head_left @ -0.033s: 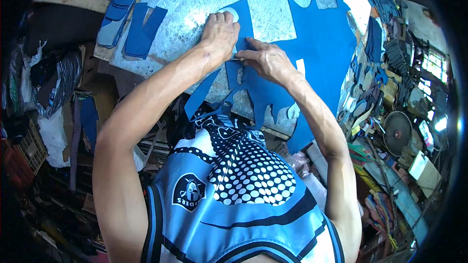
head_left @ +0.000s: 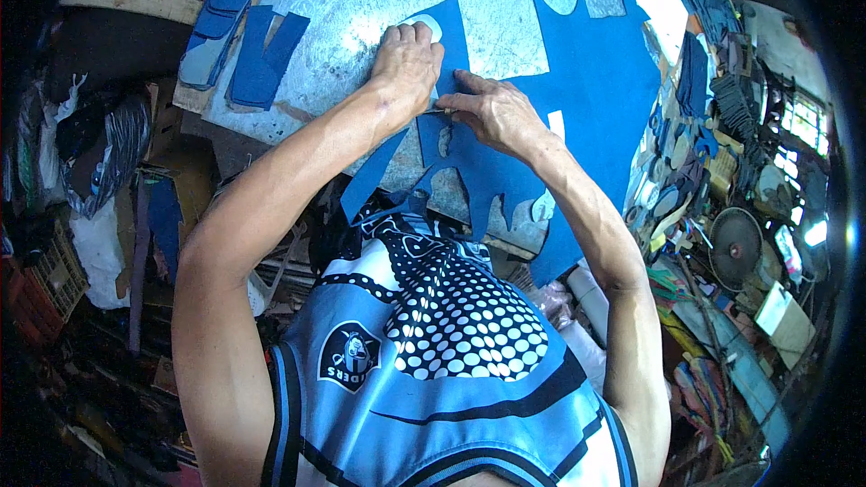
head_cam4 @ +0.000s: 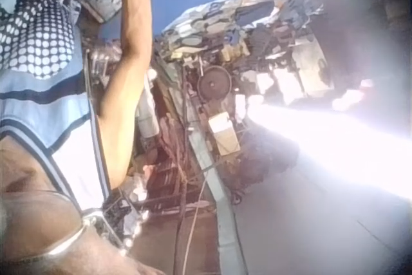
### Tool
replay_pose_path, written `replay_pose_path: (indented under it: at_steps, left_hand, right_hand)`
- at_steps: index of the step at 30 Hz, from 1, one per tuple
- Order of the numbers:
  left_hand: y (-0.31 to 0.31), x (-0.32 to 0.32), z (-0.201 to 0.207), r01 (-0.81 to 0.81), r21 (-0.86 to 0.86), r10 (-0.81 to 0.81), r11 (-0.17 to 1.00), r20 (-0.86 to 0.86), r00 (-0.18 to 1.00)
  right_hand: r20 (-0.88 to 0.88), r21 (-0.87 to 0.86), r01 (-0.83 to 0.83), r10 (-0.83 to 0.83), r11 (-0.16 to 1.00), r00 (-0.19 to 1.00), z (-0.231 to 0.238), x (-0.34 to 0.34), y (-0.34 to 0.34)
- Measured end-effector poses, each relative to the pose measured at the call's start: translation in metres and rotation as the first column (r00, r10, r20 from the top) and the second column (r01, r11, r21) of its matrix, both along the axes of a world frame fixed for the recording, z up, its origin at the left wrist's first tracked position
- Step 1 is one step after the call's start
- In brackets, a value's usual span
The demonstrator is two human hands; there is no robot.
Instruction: Cutting patterns out of blue leather or synthetic material using a utility knife and templates.
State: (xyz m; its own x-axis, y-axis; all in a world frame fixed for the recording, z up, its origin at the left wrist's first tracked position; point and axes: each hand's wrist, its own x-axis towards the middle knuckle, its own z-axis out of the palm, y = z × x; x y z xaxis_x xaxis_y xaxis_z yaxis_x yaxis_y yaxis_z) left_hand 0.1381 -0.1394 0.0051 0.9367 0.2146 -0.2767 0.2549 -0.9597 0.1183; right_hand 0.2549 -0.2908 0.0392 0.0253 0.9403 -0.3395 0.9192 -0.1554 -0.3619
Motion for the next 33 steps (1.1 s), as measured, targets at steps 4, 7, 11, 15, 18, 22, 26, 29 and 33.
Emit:
replay_pose_path:
  at_steps: [4,7,11,15,18,22,26,29,33]
  left_hand:
    - [0.000,-0.001,-0.002,-0.029,0.023,0.029,0.999,-0.002,1.000]
    - [-0.002,-0.002,-0.002,-0.028,0.051,0.029,0.998,-0.024,0.999]
    - [-0.004,-0.003,0.003,-0.031,0.057,0.034,0.998,-0.038,0.999]
    - [-0.003,-0.008,0.005,-0.029,0.043,0.031,0.999,-0.040,0.999]
    - [-0.003,-0.010,0.007,-0.030,0.028,0.031,0.999,-0.050,0.998]
    - [-0.002,-0.011,0.006,-0.030,0.052,0.031,0.998,-0.021,0.999]
    - [-0.001,-0.016,0.004,-0.046,0.028,0.044,0.999,0.052,0.998]
    - [-0.005,-0.025,0.006,-0.092,-0.138,0.103,0.986,0.073,0.992]
    - [-0.010,-0.033,0.008,-0.126,-0.094,0.140,0.988,0.165,0.976]
  right_hand:
    - [-0.005,-0.010,-0.015,0.015,1.000,1.000,-0.004,0.006,0.004]
    - [-0.073,-0.040,0.007,-0.010,0.999,0.997,-0.002,0.014,0.006]
    - [-0.107,-0.106,0.024,-0.036,0.994,0.994,0.005,0.023,0.009]
    - [-0.144,-0.134,0.020,-0.040,0.991,0.989,0.005,0.029,0.011]
    - [-0.135,-0.079,-0.018,0.007,0.997,0.991,0.008,0.029,0.013]
    - [-0.156,-0.120,-0.005,-0.014,0.993,0.988,0.009,0.033,0.015]
    - [-0.156,-0.084,-0.031,0.018,0.996,0.988,0.010,0.036,0.015]
    - [-0.200,-0.043,-0.061,0.052,0.997,0.978,0.017,0.040,0.012]
    - [-0.236,0.141,0.245,-0.207,0.959,0.949,0.024,0.054,0.038]
